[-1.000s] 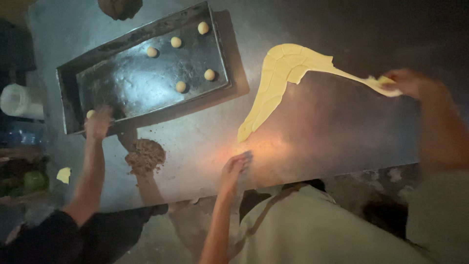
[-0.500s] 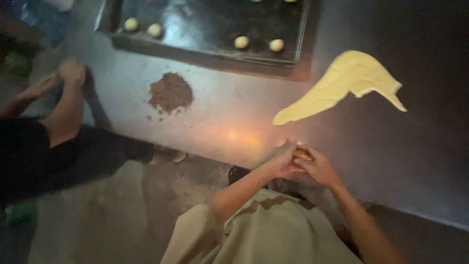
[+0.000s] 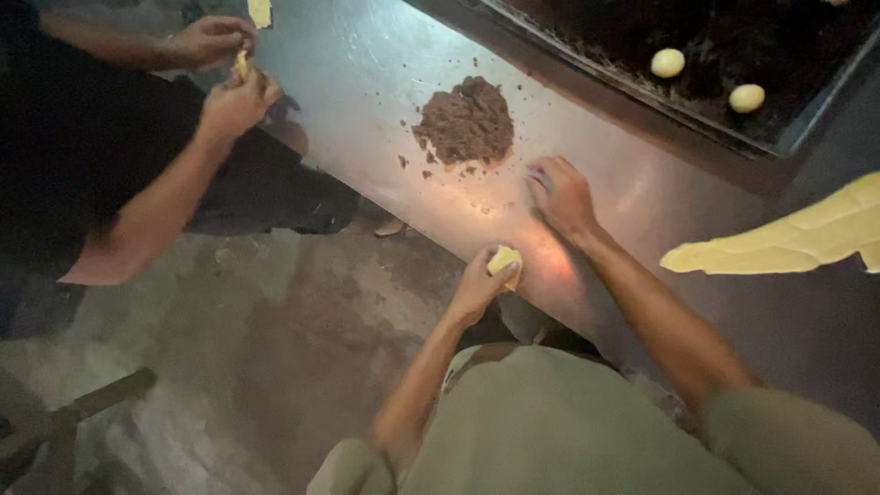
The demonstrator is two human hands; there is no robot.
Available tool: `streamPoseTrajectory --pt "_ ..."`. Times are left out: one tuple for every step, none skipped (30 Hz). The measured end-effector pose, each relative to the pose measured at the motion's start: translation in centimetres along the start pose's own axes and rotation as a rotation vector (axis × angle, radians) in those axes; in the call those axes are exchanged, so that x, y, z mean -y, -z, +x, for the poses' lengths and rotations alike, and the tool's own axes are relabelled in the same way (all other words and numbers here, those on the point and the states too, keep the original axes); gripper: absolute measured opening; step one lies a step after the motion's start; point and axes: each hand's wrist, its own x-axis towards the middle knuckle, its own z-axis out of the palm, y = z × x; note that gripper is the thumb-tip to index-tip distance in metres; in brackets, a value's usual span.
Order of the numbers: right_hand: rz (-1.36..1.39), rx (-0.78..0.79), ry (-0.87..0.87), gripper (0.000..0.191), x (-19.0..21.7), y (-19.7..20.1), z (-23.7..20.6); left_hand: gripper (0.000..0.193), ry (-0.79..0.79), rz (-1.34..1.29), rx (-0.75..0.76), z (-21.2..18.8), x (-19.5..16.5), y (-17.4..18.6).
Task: The person pinches off pieces of dough from a sheet on the metal table, flattens them, places a portion of brown filling from a pile in the center, folds the dough around the filling, and rolls it into a ball. The filled dough balls are placed onto a baking tray alongside balls made by a second worker.
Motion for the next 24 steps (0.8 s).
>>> streamPoseTrajectory --pt "-0.017 -0.021 0.034 0.025 0.5 -1.4 1.5 0.038 0.000 -0.026 -0.003 0.0 -0.4 0.8" --pt "-0.033 -0.046 0.069 0.029 1.0 -2.7 2.7 0.042 -0.001 -0.048 -0.005 0.0 -0.7 1.6" --pt "-0.049 -0.072 0.105 0.032 1.3 -3.8 3.7 0.046 -0.005 -0.069 -0.006 0.3 -1.1 2.3" --pt "-0.095 -0.043 0.114 0.034 1.3 -4.9 4.5 0.046 -0.012 0.013 -0.020 0.5 -1.4 3.1" --pt "-0.140 -0.012 0.121 0.036 1.1 -5.8 4.9 0.046 -0.016 0.096 -0.034 0.5 -1.6 3.9" --pt "-0.186 0.018 0.127 0.038 0.7 -6.6 5.3 0.047 -0.020 0.180 -0.046 0.6 -1.9 4.6" --pt "-0.187 -0.022 0.146 0.034 0.1 -7.2 5.4 0.045 0.010 0.144 -0.026 0.9 -2.1 5.1" --pt "-0.187 -0.064 0.166 0.031 -0.8 -7.7 5.4 0.043 0.039 0.110 -0.008 1.1 -2.3 5.7" --pt "-0.186 -0.106 0.186 0.029 -1.7 -8.1 5.3 0.042 0.068 0.076 0.010 1.3 -2.6 6.2" --pt "-0.143 -0.123 0.173 0.030 -2.8 -8.3 5.1 0.040 0.073 0.042 0.039 1.5 -2.8 6.6" --pt "-0.104 -0.137 0.154 0.031 -3.7 -8.4 5.0 0.039 0.083 0.006 0.072 1.8 -3.0 6.9" --pt "-0.070 -0.153 0.137 0.032 -4.5 -8.4 4.8 0.038 0.091 -0.033 0.108 2.0 -3.1 7.0" --pt "0.025 -0.163 0.008 0.029 -5.2 -8.3 4.6 0.038 0.115 -0.101 0.140 2.3 -3.2 7.2" --pt "0.122 -0.175 -0.116 0.025 -5.6 -8.2 4.4 0.039 0.135 -0.165 0.173 2.7 -3.4 7.2" --pt "0.218 -0.182 -0.243 0.022 -5.8 -8.1 4.3 0.040 0.160 -0.233 0.205 3.1 -3.4 7.2" --pt "0.271 -0.151 -0.321 0.023 -5.8 -8.0 4.3 0.040 0.199 -0.250 0.185 3.3 -3.3 7.1" --pt "0.326 -0.123 -0.394 0.024 -5.6 -7.9 4.3 0.041 0.233 -0.263 0.166 3.7 -3.2 7.1" --pt "0.381 -0.100 -0.458 0.026 -5.3 -7.9 4.3 0.042 0.258 -0.274 0.149 4.2 -3.1 7.1" --pt "0.358 -0.116 -0.335 0.028 -4.9 -7.8 4.4 0.043 0.243 -0.271 0.148 4.7 -2.8 7.1" --pt "0.336 -0.126 -0.219 0.031 -4.7 -7.8 4.5 0.045 0.235 -0.271 0.143 5.0 -2.5 7.0" --pt "0.312 -0.134 -0.103 0.034 -4.4 -7.8 4.7 0.047 0.227 -0.272 0.139 5.3 -2.1 6.9" --pt "0.243 -0.134 -0.081 0.030 -4.3 -7.7 4.8 0.046 0.214 -0.227 0.146 5.6 -1.7 6.9" --pt "0.177 -0.134 -0.059 0.025 -4.3 -7.6 4.9 0.044 0.202 -0.181 0.152 5.7 -1.4 7.0" --pt "0.109 -0.132 -0.041 0.021 -4.4 -7.5 5.0 0.043 0.194 -0.136 0.158 5.8 -1.0 7.0"
